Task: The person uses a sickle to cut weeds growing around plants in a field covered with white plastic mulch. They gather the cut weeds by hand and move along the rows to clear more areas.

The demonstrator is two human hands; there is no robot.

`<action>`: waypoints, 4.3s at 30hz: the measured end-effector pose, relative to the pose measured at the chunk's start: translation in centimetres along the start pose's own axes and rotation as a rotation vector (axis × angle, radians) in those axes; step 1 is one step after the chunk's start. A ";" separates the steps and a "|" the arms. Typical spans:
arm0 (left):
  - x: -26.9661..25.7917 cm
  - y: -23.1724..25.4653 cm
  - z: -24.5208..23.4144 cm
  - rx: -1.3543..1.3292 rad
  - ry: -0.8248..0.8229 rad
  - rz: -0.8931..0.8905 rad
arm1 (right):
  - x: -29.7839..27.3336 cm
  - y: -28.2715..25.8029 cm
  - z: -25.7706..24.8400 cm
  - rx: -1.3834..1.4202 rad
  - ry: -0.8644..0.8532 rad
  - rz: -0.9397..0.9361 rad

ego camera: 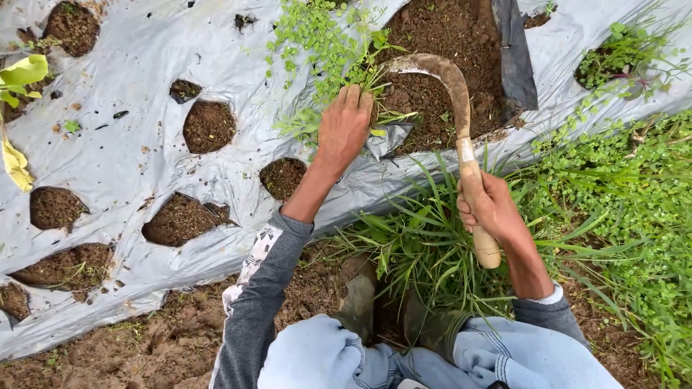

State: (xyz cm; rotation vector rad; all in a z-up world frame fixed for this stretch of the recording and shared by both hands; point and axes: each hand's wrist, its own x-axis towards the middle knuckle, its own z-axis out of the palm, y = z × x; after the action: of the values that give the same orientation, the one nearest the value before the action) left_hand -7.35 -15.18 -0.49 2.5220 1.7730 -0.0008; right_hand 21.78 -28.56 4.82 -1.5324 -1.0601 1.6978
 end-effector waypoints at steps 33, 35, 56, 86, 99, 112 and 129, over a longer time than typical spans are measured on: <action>-3.2 0.2 6.9 -0.702 0.480 -0.132 | -2.5 -2.8 2.0 -0.126 0.051 -0.139; -3.1 0.3 5.0 -0.736 0.490 -0.117 | -4.4 -3.7 3.5 -0.155 0.046 -0.080; -8.8 -1.6 3.9 -0.637 0.558 -0.060 | -4.9 -1.1 6.0 -0.145 0.155 -0.086; -11.5 -1.1 4.4 -0.501 0.598 -0.007 | -4.1 -1.6 5.8 -0.038 -0.014 -0.015; -0.6 1.2 -3.2 -0.536 0.213 -0.564 | -4.5 -2.9 4.3 -0.071 0.155 -0.110; 0.4 -2.5 -4.7 -0.523 -0.004 -0.485 | -3.9 -1.5 4.9 0.044 0.155 -0.140; 0.2 6.0 -5.3 -0.840 0.027 -0.453 | -4.0 -1.8 4.1 0.069 0.180 -0.157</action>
State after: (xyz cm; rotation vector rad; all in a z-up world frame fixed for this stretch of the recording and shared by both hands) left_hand -1.86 -16.77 5.03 1.5267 1.7861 0.6127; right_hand 18.19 -31.72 8.37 -1.4868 -0.9906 1.4466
